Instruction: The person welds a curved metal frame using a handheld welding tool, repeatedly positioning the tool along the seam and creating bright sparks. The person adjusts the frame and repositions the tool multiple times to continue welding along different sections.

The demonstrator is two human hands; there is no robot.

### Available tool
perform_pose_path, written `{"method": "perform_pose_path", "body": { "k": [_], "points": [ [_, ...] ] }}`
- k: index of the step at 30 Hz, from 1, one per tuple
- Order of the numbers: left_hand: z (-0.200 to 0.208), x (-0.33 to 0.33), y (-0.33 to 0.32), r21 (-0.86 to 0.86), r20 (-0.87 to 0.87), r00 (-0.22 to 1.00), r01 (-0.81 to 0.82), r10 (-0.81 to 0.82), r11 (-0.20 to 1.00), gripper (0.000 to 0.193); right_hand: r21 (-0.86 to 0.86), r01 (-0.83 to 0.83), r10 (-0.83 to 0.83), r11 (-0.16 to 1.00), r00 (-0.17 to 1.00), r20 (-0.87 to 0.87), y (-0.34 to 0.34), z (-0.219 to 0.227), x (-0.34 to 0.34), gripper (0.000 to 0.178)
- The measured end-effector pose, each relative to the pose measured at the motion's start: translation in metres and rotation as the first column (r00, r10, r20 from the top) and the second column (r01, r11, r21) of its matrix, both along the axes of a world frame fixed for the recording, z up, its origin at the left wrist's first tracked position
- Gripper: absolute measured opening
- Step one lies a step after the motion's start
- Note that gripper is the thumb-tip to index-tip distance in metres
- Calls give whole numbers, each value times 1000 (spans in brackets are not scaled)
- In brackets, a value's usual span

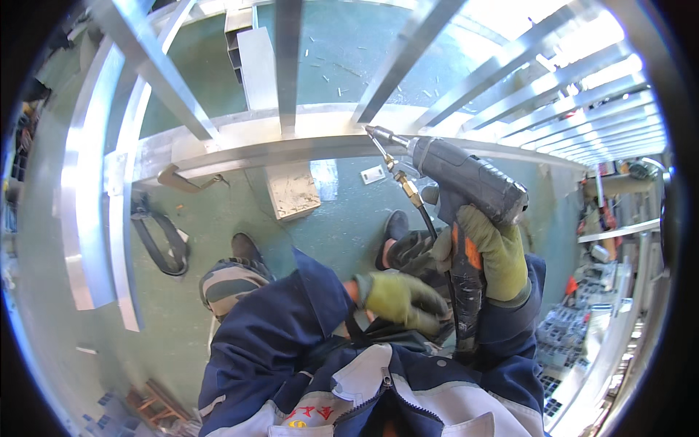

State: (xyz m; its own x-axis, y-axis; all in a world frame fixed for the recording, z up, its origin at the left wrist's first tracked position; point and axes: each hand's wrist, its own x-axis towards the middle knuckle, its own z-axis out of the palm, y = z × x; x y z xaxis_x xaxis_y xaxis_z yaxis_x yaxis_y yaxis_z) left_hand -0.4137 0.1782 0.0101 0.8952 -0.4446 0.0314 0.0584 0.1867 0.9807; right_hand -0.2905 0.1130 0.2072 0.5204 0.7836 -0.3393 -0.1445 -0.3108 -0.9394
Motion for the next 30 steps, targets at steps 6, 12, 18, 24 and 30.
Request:
{"method": "perform_pose_path", "body": {
  "k": [6, 12, 18, 24, 30],
  "points": [
    [14, -6, -106, -188, 330, 942, 132, -64, 973, 45, -110, -146, 174, 983, 934, 311, 54, 27, -28, 38],
    [56, -27, -92, -248, 639, 734, -87, 230, 965, 44, -448, -91, 303, 890, 850, 431, 118, 46, -54, 55],
    [56, -46, -81, -560, 472, 821, -2, 321, 828, 45, -427, -221, 425, 877, 771, 474, 149, 27, -62, 57],
    [61, -54, -68, -510, 504, 814, 13, 287, 860, 45, -486, -139, 394, 863, 788, 474, 159, 21, -75, 53],
    [61, -52, -65, -340, 726, 542, -252, 423, 906, 44, -505, -133, 415, 853, 759, 501, 165, 15, -76, 52]
  ]
}}
